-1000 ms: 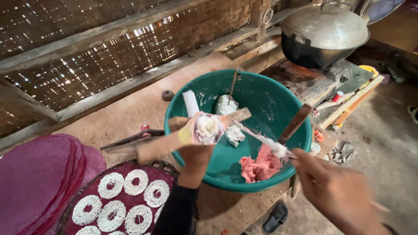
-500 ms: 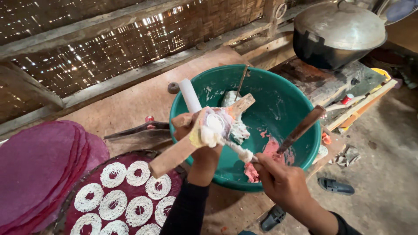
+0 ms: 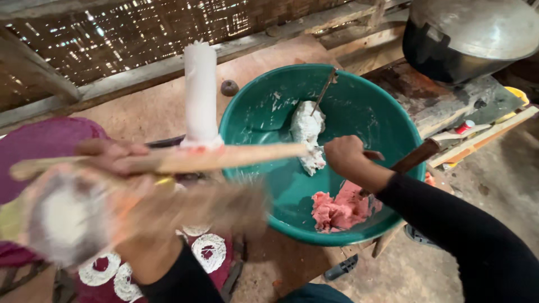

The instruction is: The person uses a wooden extrusion tool to press white dough into circular shapes on a purple mat. They then use a piping bag to add pink dough centers to the white circles, creating decorative food items.

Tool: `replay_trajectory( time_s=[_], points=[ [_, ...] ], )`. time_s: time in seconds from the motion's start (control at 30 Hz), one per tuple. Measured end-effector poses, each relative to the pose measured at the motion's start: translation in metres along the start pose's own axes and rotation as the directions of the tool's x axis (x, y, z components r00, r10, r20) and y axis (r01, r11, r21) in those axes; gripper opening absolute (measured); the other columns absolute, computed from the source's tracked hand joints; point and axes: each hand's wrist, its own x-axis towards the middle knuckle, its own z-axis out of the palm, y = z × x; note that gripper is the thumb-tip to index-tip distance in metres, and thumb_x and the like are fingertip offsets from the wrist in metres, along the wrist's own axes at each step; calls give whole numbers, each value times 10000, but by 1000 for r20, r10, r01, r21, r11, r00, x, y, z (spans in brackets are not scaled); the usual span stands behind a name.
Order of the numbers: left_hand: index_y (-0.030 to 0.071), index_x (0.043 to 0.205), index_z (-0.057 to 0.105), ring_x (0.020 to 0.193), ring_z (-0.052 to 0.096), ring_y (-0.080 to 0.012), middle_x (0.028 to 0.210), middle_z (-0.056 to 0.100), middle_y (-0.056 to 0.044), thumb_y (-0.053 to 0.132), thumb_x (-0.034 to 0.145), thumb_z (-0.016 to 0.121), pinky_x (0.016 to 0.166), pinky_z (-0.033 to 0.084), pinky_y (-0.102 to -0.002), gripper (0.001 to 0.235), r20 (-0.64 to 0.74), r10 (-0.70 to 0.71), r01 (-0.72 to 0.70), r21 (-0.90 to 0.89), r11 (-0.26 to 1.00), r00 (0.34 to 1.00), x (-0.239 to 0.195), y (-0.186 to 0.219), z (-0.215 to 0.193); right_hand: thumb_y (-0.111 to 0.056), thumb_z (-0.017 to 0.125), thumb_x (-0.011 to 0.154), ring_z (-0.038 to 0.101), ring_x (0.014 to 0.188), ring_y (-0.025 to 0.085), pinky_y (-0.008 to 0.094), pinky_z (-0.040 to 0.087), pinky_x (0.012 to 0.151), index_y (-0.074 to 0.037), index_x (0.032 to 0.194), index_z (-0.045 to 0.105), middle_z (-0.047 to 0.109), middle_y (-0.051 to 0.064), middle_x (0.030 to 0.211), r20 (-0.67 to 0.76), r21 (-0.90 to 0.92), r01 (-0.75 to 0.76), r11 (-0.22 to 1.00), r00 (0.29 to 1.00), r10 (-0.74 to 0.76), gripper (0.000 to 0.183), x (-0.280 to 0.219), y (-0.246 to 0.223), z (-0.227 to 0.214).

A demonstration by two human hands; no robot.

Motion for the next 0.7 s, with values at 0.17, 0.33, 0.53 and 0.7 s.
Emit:
replay_trajectory(
  time_s=[0.17,0.33,0.53,0.7],
  points=[
    [80,1080,681,1099,641,-213,1126,602,-99,83,930,787,1019,591,-315,183,38,-127,121,132,984,991,-9,66,54,-195,644,927,772,900,268,403,601,652,-137,988,780,773,106,990,-122,85,19,996,992,-8,160,17,-2,-3],
    [131,943,725,1100,627,-242,1105,615,-94,21,811,792,975,572,-471,185,230,-260,265,6,964,938,5,72,62,-371,542,1009,707,771,320,431,555,681,-95,1000,700,709,139,867,-330,672,438,597,899,-288,318,-85,-58,-75],
    [133,963,729,1019,645,-241,1057,640,-77,135,798,802,904,563,-458,181,59,-317,294,249,923,946,-19,88,63,-496,593,926,665,708,275,377,512,571,-119,1129,619,679,135,879,-222,798,-93,-595,872,-435,429,-208,-165,-86],
    [135,980,732,952,660,-240,1017,661,-63,230,787,810,844,556,-447,228,-85,-296,262,727,635,951,-44,139,54,-599,635,857,630,655,238,332,477,479,-139,1237,552,653,132,889,-181,484,-272,-832,899,-399,603,-218,-192,-88]
  ],
)
